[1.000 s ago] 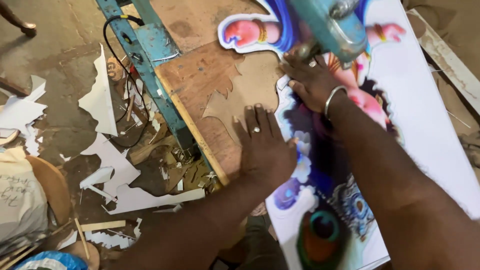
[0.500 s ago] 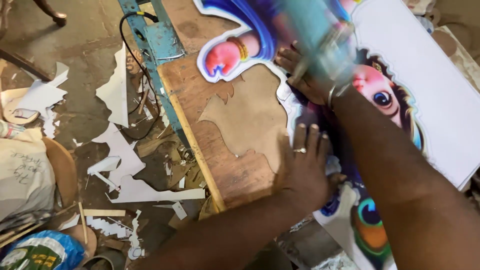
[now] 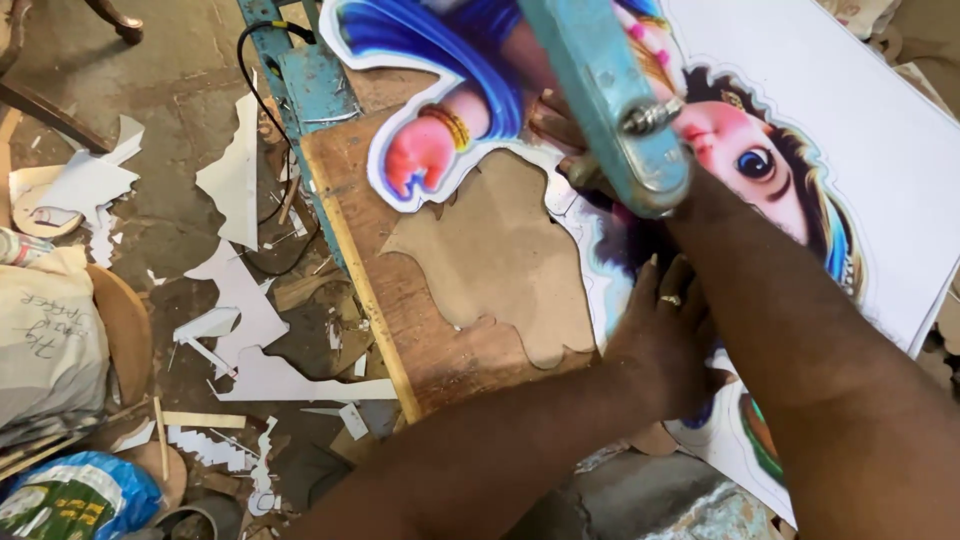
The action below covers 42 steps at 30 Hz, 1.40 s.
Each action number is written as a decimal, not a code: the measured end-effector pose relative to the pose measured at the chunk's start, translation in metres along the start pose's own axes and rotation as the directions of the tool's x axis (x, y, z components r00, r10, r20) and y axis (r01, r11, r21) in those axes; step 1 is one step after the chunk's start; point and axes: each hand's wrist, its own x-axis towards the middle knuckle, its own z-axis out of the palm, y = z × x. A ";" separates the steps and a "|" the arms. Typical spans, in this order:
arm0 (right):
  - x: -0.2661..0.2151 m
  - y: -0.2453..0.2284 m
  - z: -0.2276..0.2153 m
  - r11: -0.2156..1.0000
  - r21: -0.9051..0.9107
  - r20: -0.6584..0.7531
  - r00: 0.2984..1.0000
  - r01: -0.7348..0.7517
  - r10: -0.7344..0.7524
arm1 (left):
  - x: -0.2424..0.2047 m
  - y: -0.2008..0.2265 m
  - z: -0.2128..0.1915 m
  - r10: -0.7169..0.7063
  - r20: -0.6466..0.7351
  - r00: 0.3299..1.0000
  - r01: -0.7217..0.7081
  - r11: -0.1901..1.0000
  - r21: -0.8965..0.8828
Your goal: Cutting out a printed image from a wooden or foam board using a mechanical cutting machine.
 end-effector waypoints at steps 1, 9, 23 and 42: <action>0.001 -0.012 -0.009 0.989 -0.133 0.022 0.998 -0.059 0.062 | 0.003 -0.002 -0.005 0.036 0.082 0.996 -0.035 0.999 -0.019; 0.010 -0.023 -0.017 0.964 -0.208 0.003 0.986 -0.165 0.169 | 0.011 -0.010 -0.010 0.096 0.180 0.979 -0.093 0.995 -0.027; -0.012 0.037 0.038 -0.608 0.783 -0.173 0.985 0.130 -0.011 | -0.008 -0.021 -0.009 0.132 0.012 0.991 -0.132 0.991 0.005; 0.007 0.021 0.048 -0.661 -0.105 -0.375 0.645 -0.743 -0.666 | -0.043 -0.053 0.003 0.266 -0.050 0.963 -0.270 0.956 -0.118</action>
